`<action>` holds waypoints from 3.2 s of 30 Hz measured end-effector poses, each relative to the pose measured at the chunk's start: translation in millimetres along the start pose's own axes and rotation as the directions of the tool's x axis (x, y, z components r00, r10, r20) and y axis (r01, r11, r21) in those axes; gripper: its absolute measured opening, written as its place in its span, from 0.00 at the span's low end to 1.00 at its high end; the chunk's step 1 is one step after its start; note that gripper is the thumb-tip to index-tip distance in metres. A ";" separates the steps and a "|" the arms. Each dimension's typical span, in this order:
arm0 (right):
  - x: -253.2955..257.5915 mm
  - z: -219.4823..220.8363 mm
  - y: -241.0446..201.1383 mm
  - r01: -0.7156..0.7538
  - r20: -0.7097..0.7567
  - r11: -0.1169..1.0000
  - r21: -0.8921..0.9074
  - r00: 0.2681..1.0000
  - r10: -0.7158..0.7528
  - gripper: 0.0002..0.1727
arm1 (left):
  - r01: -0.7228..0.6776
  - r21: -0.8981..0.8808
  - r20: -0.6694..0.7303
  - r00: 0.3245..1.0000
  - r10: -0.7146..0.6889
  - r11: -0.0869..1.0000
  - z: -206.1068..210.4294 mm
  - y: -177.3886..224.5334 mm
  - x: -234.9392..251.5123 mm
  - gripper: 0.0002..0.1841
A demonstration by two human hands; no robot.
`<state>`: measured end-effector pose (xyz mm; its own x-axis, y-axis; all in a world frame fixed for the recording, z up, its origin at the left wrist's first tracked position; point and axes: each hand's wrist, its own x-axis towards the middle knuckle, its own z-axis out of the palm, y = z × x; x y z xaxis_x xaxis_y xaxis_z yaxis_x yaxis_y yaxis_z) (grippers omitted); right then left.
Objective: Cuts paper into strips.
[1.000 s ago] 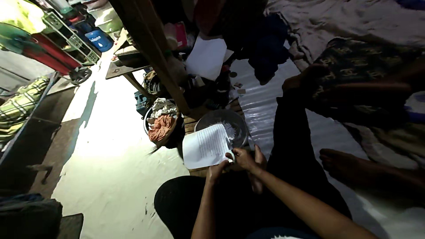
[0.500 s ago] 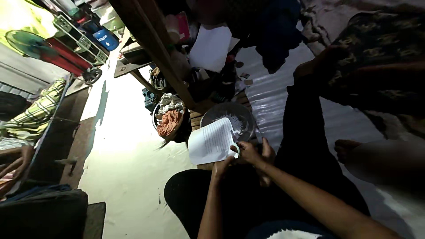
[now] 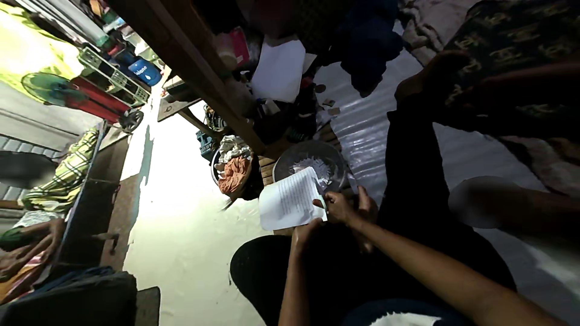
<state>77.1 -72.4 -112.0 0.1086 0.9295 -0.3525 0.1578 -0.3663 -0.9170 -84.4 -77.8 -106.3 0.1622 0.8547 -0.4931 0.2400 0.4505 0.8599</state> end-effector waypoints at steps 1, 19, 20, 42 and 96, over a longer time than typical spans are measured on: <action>-0.5 -0.2 -0.4 0.004 -0.003 1.000 -0.003 1.000 -0.004 0.21 | 0.004 -0.008 -0.003 1.000 -0.004 1.000 1.3 1.7 -1.9 0.15; 5.2 3.6 9.7 0.044 -0.032 0.998 0.053 0.999 -0.042 0.20 | 0.044 -0.048 -0.001 0.999 -0.044 0.998 7.4 -4.0 -13.1 0.11; 5.0 3.1 8.2 0.023 -0.020 0.999 0.047 1.000 -0.022 0.20 | 0.040 -0.068 0.002 0.999 -0.040 0.997 7.2 -4.7 -13.1 0.10; 7.3 -0.3 5.3 -0.067 0.054 0.995 0.077 0.997 0.063 0.22 | 0.065 -0.118 0.003 0.998 -0.065 0.991 0.9 -19.3 -33.6 0.11; 19.0 -74.8 3.2 0.001 0.190 0.920 0.392 0.978 -0.083 0.10 | -0.068 -0.041 -0.059 0.996 0.066 0.997 -16.8 -1.9 -47.4 0.08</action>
<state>153.1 -59.2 -107.7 -0.0932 0.9479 -0.3046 -0.2397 -0.3183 -0.9172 -108.6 -114.8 -82.3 0.1211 0.8962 -0.4268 0.1892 0.4012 0.8962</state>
